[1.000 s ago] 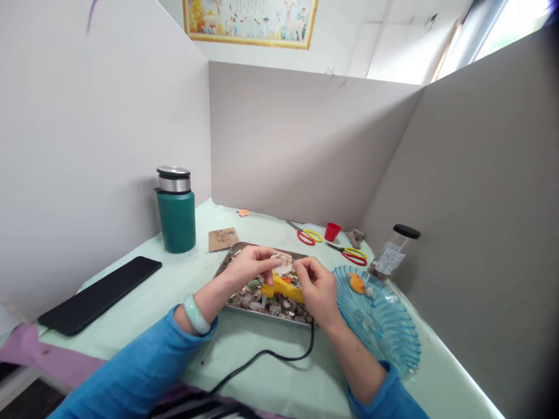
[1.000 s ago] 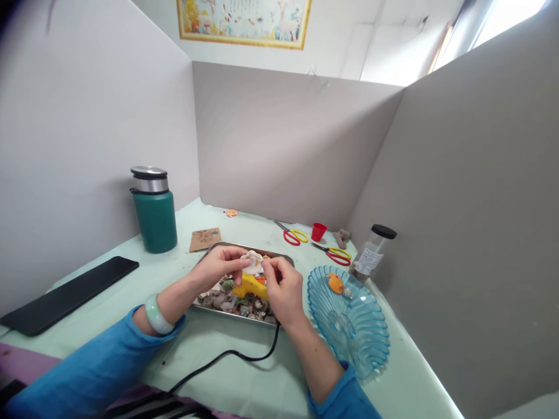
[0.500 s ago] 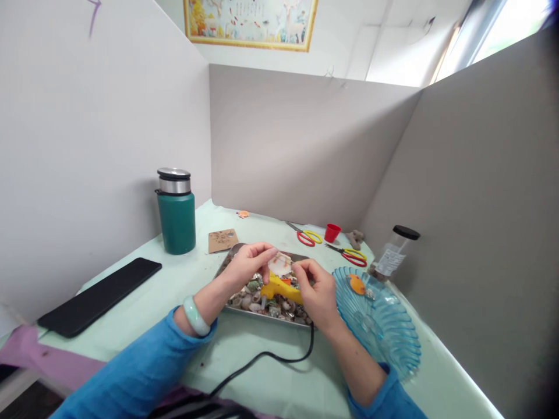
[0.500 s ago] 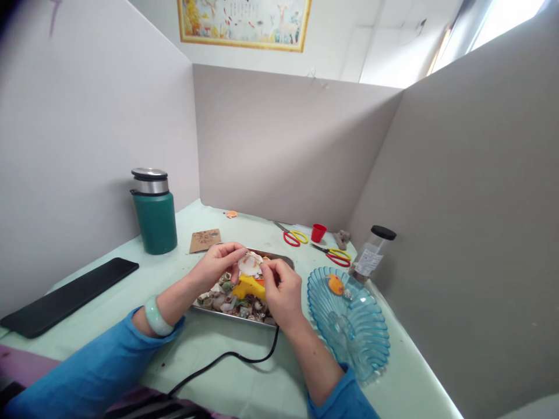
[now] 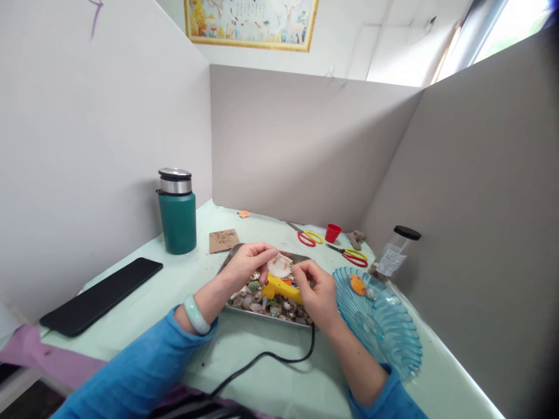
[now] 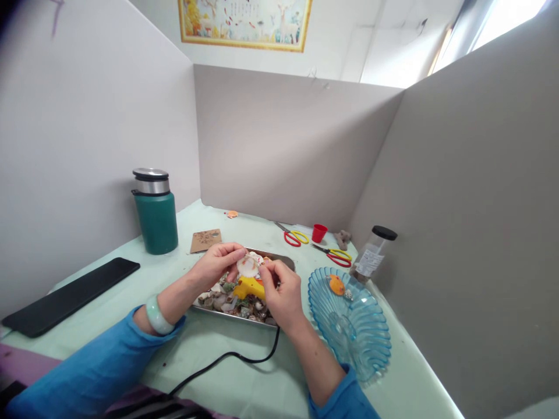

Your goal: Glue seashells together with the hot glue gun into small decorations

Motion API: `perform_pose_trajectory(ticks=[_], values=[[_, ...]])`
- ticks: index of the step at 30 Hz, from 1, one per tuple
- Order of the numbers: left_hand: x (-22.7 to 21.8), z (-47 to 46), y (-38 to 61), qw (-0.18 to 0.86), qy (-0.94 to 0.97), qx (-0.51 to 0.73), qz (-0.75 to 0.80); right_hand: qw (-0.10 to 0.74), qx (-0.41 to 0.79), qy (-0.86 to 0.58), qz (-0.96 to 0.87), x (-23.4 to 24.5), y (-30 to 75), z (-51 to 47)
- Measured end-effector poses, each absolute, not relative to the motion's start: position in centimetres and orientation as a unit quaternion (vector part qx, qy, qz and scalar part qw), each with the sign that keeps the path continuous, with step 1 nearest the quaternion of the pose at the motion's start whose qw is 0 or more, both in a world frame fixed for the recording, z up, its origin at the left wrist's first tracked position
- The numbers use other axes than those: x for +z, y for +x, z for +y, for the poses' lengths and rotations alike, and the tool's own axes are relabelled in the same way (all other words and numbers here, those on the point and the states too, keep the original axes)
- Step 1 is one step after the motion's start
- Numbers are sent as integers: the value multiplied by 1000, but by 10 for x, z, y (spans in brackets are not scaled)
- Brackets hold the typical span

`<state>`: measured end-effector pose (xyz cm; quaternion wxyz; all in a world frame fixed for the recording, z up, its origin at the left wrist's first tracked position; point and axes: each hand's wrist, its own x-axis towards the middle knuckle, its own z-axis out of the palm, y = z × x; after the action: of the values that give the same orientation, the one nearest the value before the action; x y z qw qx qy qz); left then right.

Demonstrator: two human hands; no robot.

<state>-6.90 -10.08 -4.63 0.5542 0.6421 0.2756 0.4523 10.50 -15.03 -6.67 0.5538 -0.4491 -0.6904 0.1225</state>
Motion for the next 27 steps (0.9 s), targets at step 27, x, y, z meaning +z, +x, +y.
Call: perform_pose_trajectory(ticks=[27], values=[[-46,-106,-62,462,693,445,328,543,53,-446,-710,-65,101,-152]])
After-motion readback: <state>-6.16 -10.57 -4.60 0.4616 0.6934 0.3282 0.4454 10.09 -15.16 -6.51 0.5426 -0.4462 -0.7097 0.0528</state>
